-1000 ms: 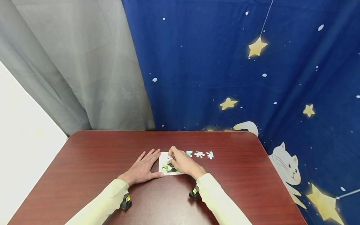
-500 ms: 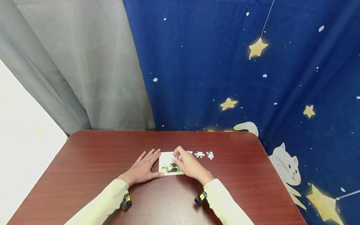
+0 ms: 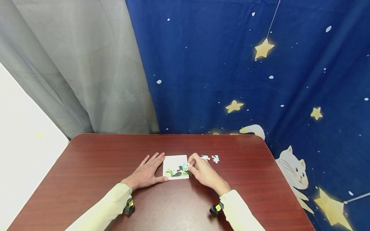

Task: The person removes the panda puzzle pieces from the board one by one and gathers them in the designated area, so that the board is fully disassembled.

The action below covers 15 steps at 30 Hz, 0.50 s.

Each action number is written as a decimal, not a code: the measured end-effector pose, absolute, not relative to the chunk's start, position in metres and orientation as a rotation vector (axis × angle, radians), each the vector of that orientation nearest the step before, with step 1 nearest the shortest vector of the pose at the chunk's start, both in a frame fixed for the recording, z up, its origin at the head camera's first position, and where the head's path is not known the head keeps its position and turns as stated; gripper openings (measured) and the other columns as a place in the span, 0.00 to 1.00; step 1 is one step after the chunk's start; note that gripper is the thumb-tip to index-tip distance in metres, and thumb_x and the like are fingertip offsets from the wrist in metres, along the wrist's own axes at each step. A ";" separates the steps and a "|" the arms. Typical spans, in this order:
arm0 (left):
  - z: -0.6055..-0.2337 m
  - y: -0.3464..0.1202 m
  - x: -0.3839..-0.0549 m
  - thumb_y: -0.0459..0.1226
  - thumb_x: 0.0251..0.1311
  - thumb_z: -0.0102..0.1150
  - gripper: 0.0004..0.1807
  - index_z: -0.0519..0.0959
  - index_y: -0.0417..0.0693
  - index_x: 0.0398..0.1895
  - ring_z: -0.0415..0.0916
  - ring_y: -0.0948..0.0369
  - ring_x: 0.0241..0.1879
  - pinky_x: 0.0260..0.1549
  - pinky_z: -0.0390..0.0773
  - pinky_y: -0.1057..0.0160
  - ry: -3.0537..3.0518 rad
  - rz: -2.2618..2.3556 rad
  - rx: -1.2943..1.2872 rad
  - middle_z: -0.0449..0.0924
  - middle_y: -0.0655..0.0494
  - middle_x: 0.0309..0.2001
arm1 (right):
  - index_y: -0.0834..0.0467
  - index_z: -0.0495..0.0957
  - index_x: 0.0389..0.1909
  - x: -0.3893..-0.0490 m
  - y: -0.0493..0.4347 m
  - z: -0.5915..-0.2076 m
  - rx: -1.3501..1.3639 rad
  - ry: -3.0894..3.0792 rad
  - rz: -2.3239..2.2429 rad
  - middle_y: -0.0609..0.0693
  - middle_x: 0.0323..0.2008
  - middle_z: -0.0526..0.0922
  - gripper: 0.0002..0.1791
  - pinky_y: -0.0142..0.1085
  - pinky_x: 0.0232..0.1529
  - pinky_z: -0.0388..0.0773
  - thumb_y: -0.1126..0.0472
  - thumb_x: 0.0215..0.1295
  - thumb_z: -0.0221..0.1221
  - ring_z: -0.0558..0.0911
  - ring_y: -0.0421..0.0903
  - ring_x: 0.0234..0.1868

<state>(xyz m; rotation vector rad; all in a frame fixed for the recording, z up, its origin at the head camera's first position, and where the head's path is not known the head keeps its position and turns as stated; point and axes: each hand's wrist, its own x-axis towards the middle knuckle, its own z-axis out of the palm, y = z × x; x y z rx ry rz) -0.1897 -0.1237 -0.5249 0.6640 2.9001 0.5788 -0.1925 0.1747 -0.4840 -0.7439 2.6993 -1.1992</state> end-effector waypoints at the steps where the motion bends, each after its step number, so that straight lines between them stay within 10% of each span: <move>1: -0.525 -0.124 -0.190 0.69 0.64 0.61 0.56 0.58 0.46 0.85 0.49 0.47 0.88 0.85 0.47 0.36 2.898 0.578 0.666 0.54 0.51 0.87 | 0.55 0.73 0.46 -0.192 0.178 -0.485 -0.733 2.702 -1.199 0.45 0.34 0.80 0.08 0.28 0.30 0.73 0.64 0.75 0.63 0.75 0.35 0.29; 15: -0.524 -0.124 -0.188 0.67 0.64 0.64 0.56 0.59 0.44 0.85 0.50 0.46 0.87 0.84 0.47 0.36 2.901 0.617 0.666 0.55 0.50 0.87 | 0.55 0.73 0.47 -0.191 0.223 -0.487 -0.530 2.762 -1.239 0.49 0.37 0.80 0.09 0.29 0.29 0.71 0.65 0.74 0.64 0.73 0.36 0.25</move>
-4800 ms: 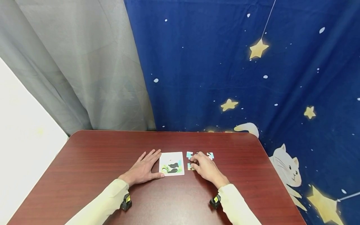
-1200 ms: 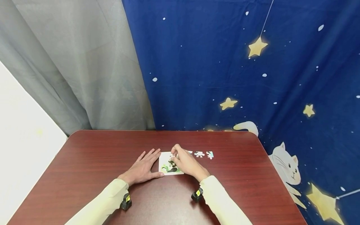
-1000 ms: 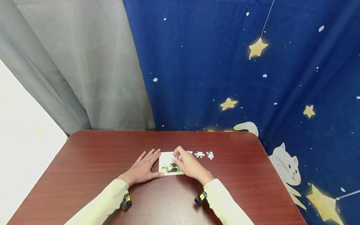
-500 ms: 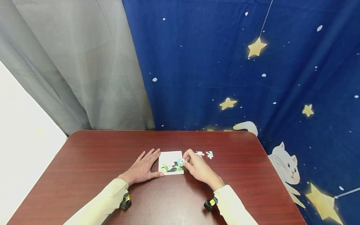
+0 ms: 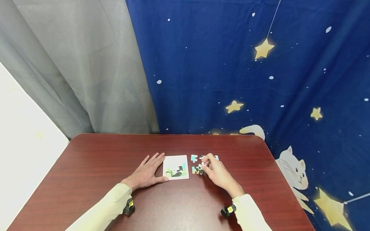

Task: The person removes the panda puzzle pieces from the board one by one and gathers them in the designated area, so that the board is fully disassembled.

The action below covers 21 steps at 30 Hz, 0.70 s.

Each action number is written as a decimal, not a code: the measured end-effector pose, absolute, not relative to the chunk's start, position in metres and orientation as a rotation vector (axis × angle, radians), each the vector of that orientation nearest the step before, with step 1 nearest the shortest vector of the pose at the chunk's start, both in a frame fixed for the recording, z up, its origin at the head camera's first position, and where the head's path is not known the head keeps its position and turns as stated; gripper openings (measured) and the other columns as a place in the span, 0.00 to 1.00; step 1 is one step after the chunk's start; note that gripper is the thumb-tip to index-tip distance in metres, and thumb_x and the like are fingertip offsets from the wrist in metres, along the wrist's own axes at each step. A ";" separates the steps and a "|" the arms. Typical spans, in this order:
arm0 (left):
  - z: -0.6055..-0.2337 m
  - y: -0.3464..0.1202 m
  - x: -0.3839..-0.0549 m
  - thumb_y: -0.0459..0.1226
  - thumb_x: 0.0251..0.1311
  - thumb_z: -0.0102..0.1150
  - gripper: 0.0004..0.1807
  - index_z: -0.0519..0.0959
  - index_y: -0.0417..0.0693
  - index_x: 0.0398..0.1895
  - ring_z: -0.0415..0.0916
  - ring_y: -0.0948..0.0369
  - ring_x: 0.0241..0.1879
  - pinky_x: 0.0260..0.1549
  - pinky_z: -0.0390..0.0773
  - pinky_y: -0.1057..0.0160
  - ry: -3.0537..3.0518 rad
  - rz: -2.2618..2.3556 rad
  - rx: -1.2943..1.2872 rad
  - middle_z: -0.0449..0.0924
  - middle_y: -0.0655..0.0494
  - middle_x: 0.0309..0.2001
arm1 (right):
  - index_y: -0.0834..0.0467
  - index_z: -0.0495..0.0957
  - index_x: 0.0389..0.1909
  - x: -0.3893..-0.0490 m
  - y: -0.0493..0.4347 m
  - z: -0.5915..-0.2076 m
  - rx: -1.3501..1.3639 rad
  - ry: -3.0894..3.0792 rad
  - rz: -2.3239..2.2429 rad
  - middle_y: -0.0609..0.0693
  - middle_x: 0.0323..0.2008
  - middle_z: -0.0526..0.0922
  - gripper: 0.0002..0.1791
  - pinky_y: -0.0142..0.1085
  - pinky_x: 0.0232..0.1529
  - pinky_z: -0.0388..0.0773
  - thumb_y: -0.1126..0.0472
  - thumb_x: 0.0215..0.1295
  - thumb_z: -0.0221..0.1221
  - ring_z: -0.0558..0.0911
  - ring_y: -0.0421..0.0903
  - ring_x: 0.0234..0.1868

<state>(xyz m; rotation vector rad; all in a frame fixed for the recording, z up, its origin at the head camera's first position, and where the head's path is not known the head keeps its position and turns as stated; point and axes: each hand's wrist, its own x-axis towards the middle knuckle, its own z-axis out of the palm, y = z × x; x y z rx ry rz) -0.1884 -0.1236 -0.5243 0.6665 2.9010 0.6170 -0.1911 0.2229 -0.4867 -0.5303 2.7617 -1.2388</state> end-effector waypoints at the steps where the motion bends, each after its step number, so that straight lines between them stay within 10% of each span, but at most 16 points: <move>1: -0.524 -0.124 -0.189 0.68 0.64 0.63 0.56 0.59 0.45 0.85 0.49 0.47 0.87 0.85 0.47 0.36 2.898 0.609 0.663 0.55 0.51 0.87 | 0.54 0.73 0.47 -0.191 0.227 -0.487 -0.515 2.775 -1.233 0.49 0.36 0.80 0.09 0.29 0.29 0.71 0.65 0.74 0.64 0.73 0.35 0.25; 21: -0.527 -0.124 -0.188 0.68 0.63 0.63 0.56 0.59 0.43 0.85 0.51 0.45 0.87 0.83 0.49 0.34 2.913 0.628 0.689 0.56 0.49 0.86 | 0.55 0.76 0.41 -0.204 0.245 -0.508 -0.539 2.886 -1.085 0.46 0.32 0.82 0.08 0.28 0.33 0.71 0.68 0.71 0.66 0.71 0.32 0.25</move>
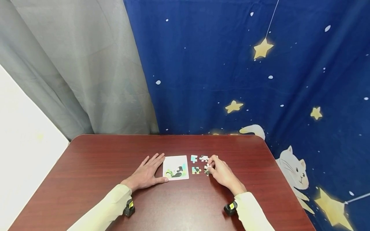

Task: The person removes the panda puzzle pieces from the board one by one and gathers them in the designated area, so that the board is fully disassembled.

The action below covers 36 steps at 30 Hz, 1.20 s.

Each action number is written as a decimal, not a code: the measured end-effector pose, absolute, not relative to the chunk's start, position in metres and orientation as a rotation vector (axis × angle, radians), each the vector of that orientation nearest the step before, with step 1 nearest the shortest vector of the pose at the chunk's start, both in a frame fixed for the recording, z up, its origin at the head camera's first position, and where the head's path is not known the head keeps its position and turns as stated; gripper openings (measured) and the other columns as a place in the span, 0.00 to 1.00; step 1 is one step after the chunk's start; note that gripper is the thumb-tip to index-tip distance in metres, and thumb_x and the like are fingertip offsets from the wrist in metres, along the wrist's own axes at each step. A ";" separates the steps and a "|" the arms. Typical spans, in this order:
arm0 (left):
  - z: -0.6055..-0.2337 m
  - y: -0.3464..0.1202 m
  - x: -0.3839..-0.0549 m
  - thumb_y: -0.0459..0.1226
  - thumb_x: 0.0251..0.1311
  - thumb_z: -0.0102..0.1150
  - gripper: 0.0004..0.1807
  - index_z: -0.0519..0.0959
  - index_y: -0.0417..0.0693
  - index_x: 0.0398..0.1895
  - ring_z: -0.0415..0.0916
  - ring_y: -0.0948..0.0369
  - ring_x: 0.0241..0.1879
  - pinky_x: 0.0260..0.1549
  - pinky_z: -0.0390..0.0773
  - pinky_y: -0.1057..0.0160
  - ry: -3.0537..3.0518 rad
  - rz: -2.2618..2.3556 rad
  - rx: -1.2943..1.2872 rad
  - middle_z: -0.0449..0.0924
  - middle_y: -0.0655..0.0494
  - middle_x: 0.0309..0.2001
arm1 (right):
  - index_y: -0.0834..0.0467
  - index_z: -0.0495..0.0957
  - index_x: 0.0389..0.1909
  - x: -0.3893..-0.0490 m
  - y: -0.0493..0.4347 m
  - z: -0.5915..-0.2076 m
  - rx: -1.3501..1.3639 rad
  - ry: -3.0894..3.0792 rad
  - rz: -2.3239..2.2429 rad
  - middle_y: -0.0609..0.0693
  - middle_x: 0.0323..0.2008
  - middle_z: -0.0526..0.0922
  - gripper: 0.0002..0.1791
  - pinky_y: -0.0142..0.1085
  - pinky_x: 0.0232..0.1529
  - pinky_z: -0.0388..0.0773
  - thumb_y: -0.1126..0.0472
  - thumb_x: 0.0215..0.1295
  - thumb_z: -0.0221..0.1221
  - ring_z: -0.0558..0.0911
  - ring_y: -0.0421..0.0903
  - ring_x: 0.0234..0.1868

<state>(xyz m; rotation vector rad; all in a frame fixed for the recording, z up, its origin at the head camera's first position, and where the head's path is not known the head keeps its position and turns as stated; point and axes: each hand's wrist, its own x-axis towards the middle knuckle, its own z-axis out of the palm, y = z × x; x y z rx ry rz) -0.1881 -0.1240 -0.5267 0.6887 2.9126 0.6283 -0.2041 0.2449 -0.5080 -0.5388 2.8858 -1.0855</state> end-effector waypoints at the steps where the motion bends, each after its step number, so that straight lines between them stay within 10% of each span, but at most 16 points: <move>1: -0.526 -0.124 -0.188 0.68 0.64 0.63 0.56 0.59 0.44 0.85 0.51 0.46 0.87 0.84 0.48 0.35 2.911 0.620 0.685 0.56 0.50 0.86 | 0.54 0.76 0.40 -0.205 0.244 -0.508 -0.534 2.901 -1.054 0.45 0.30 0.81 0.08 0.28 0.33 0.71 0.67 0.71 0.66 0.71 0.33 0.25; 36: -0.526 -0.124 -0.187 0.68 0.64 0.63 0.56 0.60 0.43 0.84 0.51 0.45 0.87 0.83 0.48 0.34 2.903 0.653 0.685 0.56 0.49 0.86 | 0.47 0.78 0.30 -0.208 0.226 -0.500 -0.310 3.054 -0.739 0.42 0.34 0.80 0.09 0.38 0.33 0.74 0.59 0.66 0.68 0.79 0.40 0.34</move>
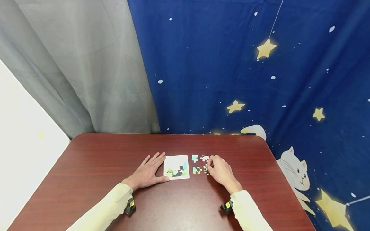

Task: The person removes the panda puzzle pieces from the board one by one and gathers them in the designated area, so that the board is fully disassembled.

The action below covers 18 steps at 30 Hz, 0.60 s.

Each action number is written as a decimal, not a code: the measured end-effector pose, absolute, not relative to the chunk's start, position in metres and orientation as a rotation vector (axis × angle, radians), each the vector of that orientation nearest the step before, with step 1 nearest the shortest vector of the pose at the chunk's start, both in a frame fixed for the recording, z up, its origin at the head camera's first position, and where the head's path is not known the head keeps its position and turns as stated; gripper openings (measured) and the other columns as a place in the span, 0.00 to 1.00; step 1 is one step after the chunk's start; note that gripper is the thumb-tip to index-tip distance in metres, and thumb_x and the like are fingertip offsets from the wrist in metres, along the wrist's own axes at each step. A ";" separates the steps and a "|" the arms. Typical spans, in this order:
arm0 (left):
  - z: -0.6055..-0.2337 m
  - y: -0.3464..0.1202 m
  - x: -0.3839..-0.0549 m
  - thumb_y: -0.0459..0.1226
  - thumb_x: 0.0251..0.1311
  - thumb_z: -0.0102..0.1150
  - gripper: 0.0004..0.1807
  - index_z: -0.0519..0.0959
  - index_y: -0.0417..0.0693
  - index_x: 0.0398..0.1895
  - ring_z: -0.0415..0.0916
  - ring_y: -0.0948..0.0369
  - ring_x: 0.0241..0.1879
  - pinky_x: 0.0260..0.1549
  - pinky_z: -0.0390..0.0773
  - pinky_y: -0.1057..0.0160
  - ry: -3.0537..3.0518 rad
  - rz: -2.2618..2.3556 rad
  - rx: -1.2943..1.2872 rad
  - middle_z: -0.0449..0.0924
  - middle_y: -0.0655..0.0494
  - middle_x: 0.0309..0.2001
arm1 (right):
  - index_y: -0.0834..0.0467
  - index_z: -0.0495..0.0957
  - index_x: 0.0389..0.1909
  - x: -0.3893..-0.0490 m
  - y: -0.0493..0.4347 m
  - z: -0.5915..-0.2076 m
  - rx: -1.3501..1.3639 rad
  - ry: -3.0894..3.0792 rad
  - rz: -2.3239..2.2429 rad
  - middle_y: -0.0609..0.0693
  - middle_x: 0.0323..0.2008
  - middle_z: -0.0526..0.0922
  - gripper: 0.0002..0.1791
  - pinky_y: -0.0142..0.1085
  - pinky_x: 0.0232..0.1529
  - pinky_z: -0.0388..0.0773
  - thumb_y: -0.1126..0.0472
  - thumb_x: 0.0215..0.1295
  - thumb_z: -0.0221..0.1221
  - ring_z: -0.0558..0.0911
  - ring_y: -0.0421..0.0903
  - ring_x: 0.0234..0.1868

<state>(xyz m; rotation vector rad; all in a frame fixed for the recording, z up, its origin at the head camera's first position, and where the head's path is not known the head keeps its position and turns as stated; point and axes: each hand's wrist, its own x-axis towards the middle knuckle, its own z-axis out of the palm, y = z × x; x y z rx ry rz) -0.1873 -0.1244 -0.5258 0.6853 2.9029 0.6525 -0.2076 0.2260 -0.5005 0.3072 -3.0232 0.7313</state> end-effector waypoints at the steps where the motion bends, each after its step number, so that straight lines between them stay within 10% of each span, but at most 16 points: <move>1: -0.526 -0.124 -0.187 0.68 0.64 0.63 0.56 0.59 0.44 0.85 0.50 0.46 0.87 0.84 0.48 0.35 2.902 0.643 0.681 0.56 0.49 0.86 | 0.47 0.78 0.30 -0.208 0.224 -0.499 0.311 -3.021 0.737 0.42 0.34 0.80 0.09 0.37 0.33 0.73 0.59 0.66 0.68 0.79 0.40 0.34; 18: -0.527 -0.124 -0.190 0.70 0.64 0.60 0.56 0.58 0.47 0.86 0.48 0.49 0.88 0.85 0.47 0.37 2.901 0.579 0.656 0.54 0.53 0.87 | 0.51 0.88 0.40 -0.211 0.182 -0.493 0.501 -3.015 0.820 0.40 0.34 0.80 0.03 0.35 0.36 0.75 0.61 0.68 0.69 0.80 0.37 0.34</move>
